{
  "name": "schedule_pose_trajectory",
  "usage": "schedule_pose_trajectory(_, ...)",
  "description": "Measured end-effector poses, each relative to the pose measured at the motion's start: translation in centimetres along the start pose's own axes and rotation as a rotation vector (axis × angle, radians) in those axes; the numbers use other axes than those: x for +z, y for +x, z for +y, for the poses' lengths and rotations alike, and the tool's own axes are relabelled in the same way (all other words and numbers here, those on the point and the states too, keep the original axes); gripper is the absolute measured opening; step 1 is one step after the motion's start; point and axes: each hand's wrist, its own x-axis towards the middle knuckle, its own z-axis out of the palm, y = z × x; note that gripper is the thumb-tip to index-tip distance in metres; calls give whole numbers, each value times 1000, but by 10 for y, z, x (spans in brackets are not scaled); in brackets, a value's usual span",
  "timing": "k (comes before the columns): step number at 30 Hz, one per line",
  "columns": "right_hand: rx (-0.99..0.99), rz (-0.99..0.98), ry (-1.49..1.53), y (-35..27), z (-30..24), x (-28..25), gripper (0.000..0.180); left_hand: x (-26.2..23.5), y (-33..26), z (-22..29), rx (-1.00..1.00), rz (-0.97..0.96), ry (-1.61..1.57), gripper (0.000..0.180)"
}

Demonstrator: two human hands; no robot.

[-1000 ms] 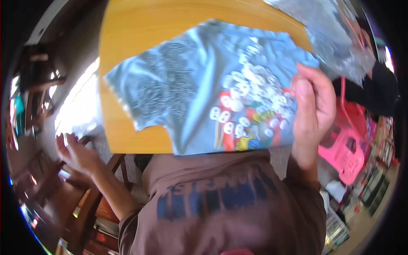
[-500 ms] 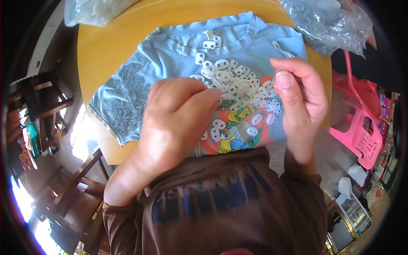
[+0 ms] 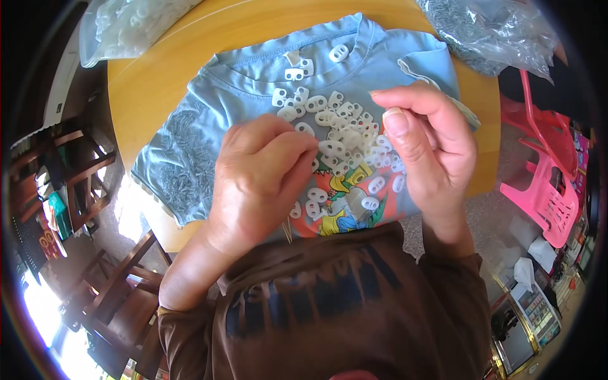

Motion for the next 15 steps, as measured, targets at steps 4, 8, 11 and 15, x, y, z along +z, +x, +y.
schedule_pose_trajectory(4, 18, -47, -58, -2, -3, 2, 12, -13, -5, 8, -310, -30, -585, 9)
schedule_pose_trajectory(8, 10, -240, 11, -4, -9, 5, 16, -28, -5, 16, -585, -135, -1088, 5)
schedule_pose_trajectory(11, -13, -304, 1, 0, -16, 10, 18, -30, -6, 17, -618, -153, -1130, 4)
schedule_pose_trajectory(15, -98, -433, -26, 6, -20, 21, 21, -34, -13, 16, -618, -127, -1188, 3)
